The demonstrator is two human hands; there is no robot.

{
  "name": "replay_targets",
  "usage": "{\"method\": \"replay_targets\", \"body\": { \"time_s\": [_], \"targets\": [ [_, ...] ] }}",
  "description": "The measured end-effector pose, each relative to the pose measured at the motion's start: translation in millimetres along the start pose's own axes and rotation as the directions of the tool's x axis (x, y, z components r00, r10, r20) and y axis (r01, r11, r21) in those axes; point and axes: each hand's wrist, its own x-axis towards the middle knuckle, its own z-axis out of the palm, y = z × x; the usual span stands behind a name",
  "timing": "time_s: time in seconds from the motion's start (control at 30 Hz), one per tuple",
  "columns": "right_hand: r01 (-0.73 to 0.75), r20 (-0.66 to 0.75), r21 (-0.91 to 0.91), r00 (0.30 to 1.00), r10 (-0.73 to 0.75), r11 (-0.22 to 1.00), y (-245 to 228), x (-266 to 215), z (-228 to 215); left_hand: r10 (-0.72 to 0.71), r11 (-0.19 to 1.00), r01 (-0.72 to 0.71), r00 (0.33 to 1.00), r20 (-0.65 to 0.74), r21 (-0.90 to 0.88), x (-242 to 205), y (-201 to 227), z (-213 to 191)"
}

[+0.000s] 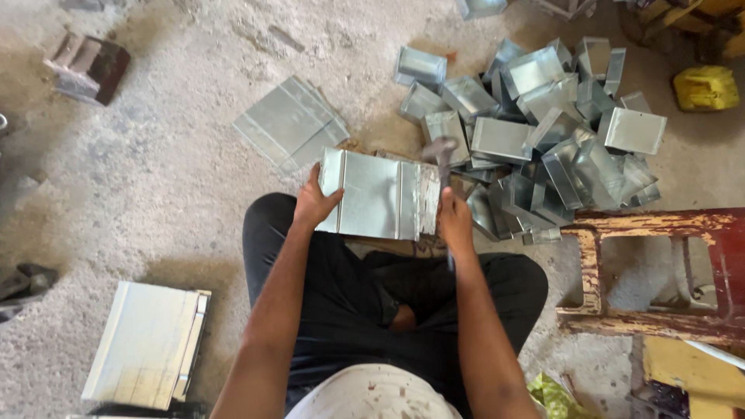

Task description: The person sits on the floor and uses a hammer to repeatedly strike a rectangular metal sheet placed on a wooden block. They hold the sheet with one hand while hammering with the other, occasionally adjusting the sheet's position.

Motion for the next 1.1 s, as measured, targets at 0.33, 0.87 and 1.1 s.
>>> {"method": "replay_targets", "body": {
  "time_s": [0.33, 0.87, 1.1],
  "targets": [
    [-0.321, 0.164, -0.067, 0.93, 0.328, 0.945, 76.4, 11.8, -4.0, -0.032, 0.998, 0.031, 0.999, -0.037, -0.049, 1.0, -37.1, 26.7],
    [-0.499, 0.216, 0.369, 0.867, 0.45, 0.784, 31.5, -129.2, -13.1, -0.339, 0.937, 0.325, 0.934, 0.115, 0.129, -72.6, 26.3, 96.2],
    [-0.424, 0.114, 0.254, 0.906, 0.408, 0.87, 66.2, -125.9, 0.6, -0.125, 0.961, 0.167, 0.973, -0.194, 0.219, -42.5, 76.5, 50.5]
  ]
}}
